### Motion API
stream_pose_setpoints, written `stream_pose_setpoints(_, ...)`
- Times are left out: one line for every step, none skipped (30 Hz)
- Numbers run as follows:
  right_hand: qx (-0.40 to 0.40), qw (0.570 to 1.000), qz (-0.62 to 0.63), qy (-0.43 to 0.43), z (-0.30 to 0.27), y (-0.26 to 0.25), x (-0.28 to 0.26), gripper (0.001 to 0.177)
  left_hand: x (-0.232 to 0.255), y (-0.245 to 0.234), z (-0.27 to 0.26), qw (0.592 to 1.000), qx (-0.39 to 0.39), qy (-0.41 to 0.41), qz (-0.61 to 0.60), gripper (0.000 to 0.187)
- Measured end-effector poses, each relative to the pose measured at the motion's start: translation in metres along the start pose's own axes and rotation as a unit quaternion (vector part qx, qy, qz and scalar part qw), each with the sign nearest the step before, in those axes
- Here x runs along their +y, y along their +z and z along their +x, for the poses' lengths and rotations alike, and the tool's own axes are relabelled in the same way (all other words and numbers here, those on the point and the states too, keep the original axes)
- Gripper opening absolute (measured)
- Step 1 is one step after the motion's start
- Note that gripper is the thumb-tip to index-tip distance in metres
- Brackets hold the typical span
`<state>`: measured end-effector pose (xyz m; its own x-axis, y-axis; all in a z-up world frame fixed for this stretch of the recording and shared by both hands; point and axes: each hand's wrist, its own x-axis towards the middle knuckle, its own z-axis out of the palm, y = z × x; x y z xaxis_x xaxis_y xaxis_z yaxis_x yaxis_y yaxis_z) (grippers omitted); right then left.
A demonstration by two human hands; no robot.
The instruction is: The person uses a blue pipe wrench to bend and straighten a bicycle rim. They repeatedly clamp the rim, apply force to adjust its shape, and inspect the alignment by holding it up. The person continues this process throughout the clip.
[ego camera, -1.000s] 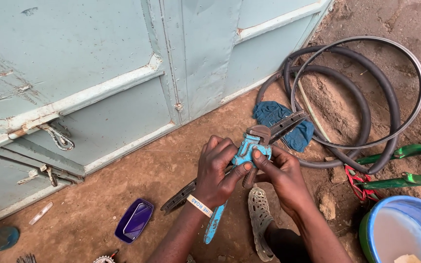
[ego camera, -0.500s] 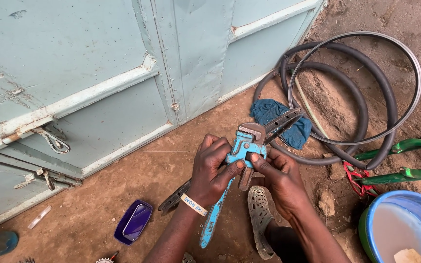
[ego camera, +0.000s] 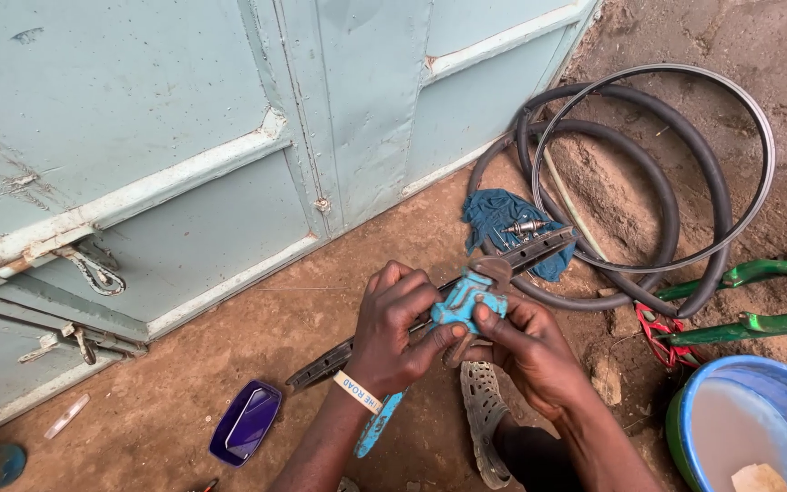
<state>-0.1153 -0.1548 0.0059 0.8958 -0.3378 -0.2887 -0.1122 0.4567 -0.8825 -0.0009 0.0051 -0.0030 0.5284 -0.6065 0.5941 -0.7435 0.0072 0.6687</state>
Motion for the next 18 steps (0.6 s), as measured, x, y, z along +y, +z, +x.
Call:
stream_pose_setpoints(0.001, 1.000, 0.000, 0.002, -0.001, -0.005, 0.006, 0.031, -0.002, 0.001, 0.001, 1.000, 0.000, -0.002, -0.001, 0.047)
stream_pose_setpoints(0.010, 0.998, 0.054, -0.030, -0.003, -0.010, 0.012, 0.022, -0.004, 0.001, 0.001, 0.999, 0.009, -0.028, -0.014, 0.046)
stream_pose_setpoints(0.017, 0.992, 0.108, -0.063, -0.003, -0.014, 0.017, 0.013, -0.007, 0.000, 0.002, 0.998, 0.021, -0.052, -0.025, 0.044)
stream_pose_setpoints(0.016, 0.992, 0.106, -0.062, -0.008, -0.020, 0.017, 0.013, -0.006, -0.003, 0.002, 0.998, 0.022, -0.053, -0.025, 0.044)
stream_pose_setpoints(0.095, 0.982, 0.157, -0.043, -0.011, -0.026, 0.016, 0.014, -0.005, -0.006, 0.004, 0.998, 0.041, -0.035, -0.031, 0.030)
stream_pose_setpoints(0.173, 0.963, 0.205, -0.022, -0.013, -0.032, 0.013, 0.016, -0.005, -0.010, 0.007, 0.997, 0.060, -0.016, -0.036, 0.025)
stream_pose_setpoints(0.169, 0.964, 0.202, -0.023, -0.016, -0.034, 0.013, 0.016, -0.008, -0.010, 0.006, 0.997, 0.065, -0.015, -0.034, 0.025)
stream_pose_setpoints(0.160, 0.963, 0.213, -0.035, -0.018, -0.036, 0.014, 0.018, -0.011, -0.010, 0.006, 0.997, 0.052, -0.033, -0.035, 0.023)
stream_pose_setpoints(0.153, 0.961, 0.225, -0.045, -0.022, -0.038, 0.016, 0.022, -0.013, -0.011, 0.004, 0.997, 0.036, -0.053, -0.036, 0.027)
stream_pose_setpoints(0.150, 0.962, 0.224, -0.045, -0.019, -0.042, 0.020, 0.022, -0.017, -0.012, 0.006, 0.997, 0.039, -0.053, -0.034, 0.027)
stream_pose_setpoints(0.124, 0.966, 0.225, -0.020, -0.019, -0.047, 0.024, 0.024, -0.019, -0.011, 0.006, 0.996, 0.031, -0.067, -0.043, 0.029)
stream_pose_setpoints(0.099, 0.969, 0.227, 0.005, -0.019, -0.052, 0.029, 0.028, -0.022, -0.010, 0.005, 0.995, 0.023, -0.081, -0.052, 0.031)
stream_pose_setpoints(0.097, 0.969, 0.226, 0.009, -0.015, -0.052, 0.034, 0.028, -0.020, -0.012, 0.006, 0.995, 0.024, -0.085, -0.049, 0.031)
stream_pose_setpoints(0.101, 0.975, 0.198, 0.007, -0.012, -0.053, 0.038, 0.024, -0.018, -0.014, 0.007, 0.994, 0.022, -0.084, -0.063, 0.033)
stream_pose_setpoints(0.106, 0.980, 0.169, 0.005, -0.010, -0.053, 0.043, 0.020, -0.016, -0.016, 0.007, 0.993, 0.019, -0.083, -0.077, 0.035)
stream_pose_setpoints(0.105, 0.980, 0.169, 0.010, -0.011, -0.048, 0.043, 0.020, -0.014, -0.015, 0.005, 0.993, 0.020, -0.087, -0.076, 0.035)
stream_pose_setpoints(0.104, 0.982, 0.159, 0.001, -0.008, -0.043, 0.041, 0.022, -0.013, -0.015, 0.006, 0.994, 0.019, -0.083, -0.075, 0.035)
stream_pose_setpoints(0.102, 0.984, 0.149, -0.008, -0.006, -0.038, 0.040, 0.024, -0.013, -0.014, 0.006, 0.994, 0.017, -0.079, -0.075, 0.035)
